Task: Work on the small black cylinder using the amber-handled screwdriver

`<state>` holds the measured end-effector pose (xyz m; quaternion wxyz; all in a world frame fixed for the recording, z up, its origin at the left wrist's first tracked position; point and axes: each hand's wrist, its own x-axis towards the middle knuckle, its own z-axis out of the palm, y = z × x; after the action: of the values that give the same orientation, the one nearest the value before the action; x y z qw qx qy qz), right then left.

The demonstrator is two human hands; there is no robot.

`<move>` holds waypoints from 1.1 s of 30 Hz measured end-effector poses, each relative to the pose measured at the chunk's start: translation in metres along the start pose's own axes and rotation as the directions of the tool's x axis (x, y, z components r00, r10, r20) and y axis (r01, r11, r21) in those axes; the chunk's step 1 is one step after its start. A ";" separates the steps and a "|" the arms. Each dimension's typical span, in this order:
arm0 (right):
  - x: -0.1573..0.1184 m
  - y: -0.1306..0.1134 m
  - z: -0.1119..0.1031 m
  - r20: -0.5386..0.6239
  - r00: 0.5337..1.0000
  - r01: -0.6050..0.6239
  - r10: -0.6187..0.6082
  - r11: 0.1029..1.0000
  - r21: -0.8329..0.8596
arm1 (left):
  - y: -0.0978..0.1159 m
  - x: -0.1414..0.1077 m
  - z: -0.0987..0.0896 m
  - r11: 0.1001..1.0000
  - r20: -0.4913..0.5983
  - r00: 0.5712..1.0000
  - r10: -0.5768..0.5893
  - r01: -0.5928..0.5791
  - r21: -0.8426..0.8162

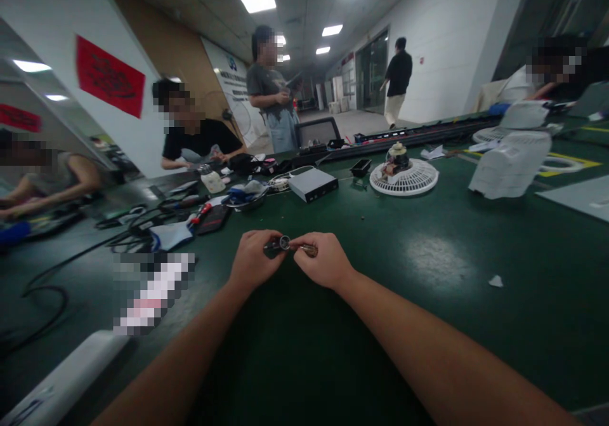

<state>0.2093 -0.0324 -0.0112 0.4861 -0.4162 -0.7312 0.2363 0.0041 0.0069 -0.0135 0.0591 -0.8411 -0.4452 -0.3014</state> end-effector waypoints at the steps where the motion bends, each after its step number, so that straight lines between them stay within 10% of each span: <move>1: 0.001 0.000 0.000 -0.008 1.000 -0.010 0.010 1.000 -0.009 | 0.000 0.000 0.000 1.000 -0.001 1.000 0.001 -0.001 0.002; 33: 0.002 0.006 0.004 0.004 0.994 -0.109 0.109 0.988 0.106 | -0.001 0.000 0.000 1.000 -0.021 0.999 0.028 -0.028 0.000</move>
<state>0.2075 -0.0275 -0.0164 0.4946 -0.4294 -0.6933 0.3006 0.0031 0.0077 -0.0138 0.0681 -0.8441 -0.4326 -0.3094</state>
